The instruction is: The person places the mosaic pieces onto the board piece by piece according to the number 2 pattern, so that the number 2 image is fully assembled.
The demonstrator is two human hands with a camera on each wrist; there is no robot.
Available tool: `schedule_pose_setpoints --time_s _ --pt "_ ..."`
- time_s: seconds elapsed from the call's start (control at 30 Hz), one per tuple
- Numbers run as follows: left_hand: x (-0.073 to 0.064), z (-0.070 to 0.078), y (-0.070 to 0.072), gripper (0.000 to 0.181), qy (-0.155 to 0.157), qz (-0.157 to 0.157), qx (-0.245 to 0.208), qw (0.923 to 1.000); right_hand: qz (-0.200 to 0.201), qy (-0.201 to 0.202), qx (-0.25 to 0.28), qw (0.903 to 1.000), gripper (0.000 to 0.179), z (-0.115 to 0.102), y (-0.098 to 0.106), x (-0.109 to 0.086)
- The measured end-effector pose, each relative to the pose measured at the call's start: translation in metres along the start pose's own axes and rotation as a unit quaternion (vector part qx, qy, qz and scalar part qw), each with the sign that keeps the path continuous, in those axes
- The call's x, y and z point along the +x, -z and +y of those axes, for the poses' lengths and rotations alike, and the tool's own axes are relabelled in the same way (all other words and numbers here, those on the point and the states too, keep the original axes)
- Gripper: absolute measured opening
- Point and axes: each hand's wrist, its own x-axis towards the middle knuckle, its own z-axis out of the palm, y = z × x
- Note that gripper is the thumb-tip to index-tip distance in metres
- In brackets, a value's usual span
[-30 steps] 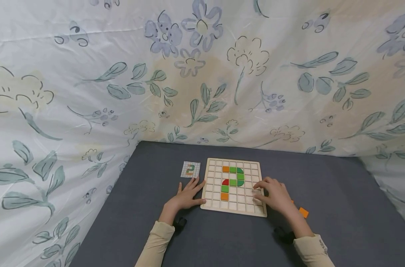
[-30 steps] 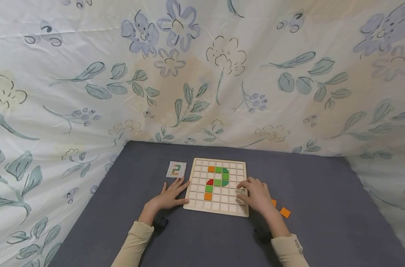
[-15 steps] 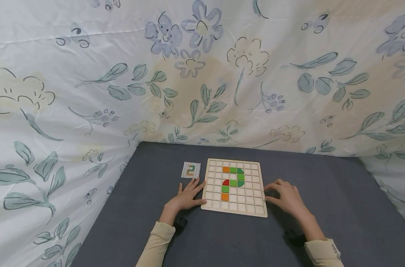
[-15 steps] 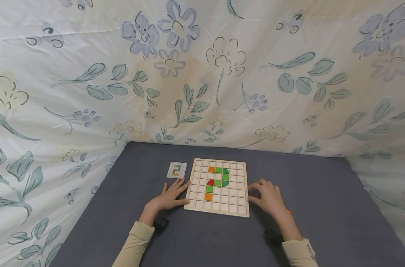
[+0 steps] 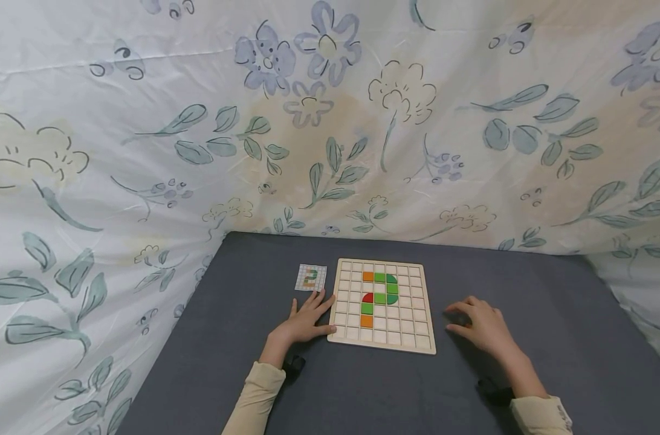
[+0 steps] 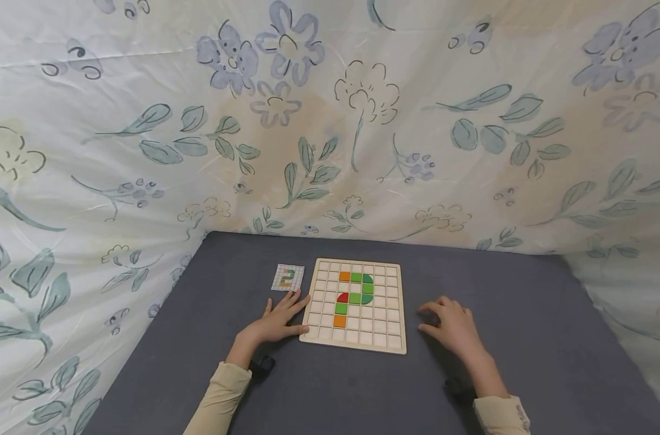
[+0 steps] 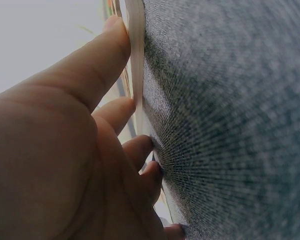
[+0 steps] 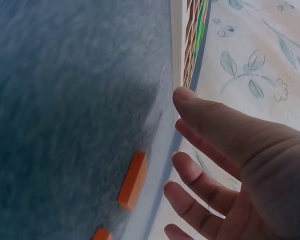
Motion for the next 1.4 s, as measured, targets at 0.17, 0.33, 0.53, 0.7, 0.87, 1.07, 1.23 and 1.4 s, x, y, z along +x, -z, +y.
schedule_pose_setpoints --time_s 0.17,0.33,0.53,0.7,0.87,1.07,1.23,1.4 --pt "0.0 0.0 -0.001 0.074 0.001 -0.001 0.001 1.0 -0.002 -0.013 -0.006 0.9999 0.033 0.007 0.001 -0.004" --pt "0.0 0.0 -0.001 0.074 0.002 -0.002 -0.002 1.0 -0.006 -0.022 -0.005 0.9997 0.035 0.014 0.003 -0.009" --pt "0.0 -0.001 0.0 0.074 0.005 -0.004 -0.002 1.0 -0.023 -0.038 -0.006 0.999 0.035 0.023 0.004 -0.013" --pt "0.0 -0.001 0.001 0.074 0.003 -0.003 -0.003 1.0 -0.033 -0.049 -0.011 0.9982 0.035 0.027 0.008 -0.016" --pt "0.0 0.0 0.001 0.074 0.003 -0.001 -0.006 1.0 -0.045 -0.054 -0.014 0.9974 0.036 0.033 0.013 -0.019" --pt "0.001 -0.001 0.001 0.073 0.002 -0.001 -0.006 1.0 -0.057 -0.059 -0.013 0.9965 0.031 0.039 0.017 -0.022" --pt "0.002 -0.002 0.001 0.073 0.004 -0.001 0.0 1.0 -0.058 -0.063 -0.021 0.9961 0.028 0.039 0.016 -0.021" --pt "0.002 0.0 0.0 0.074 0.003 -0.002 -0.001 1.0 -0.053 -0.063 -0.023 0.9963 0.026 0.039 0.015 -0.021"
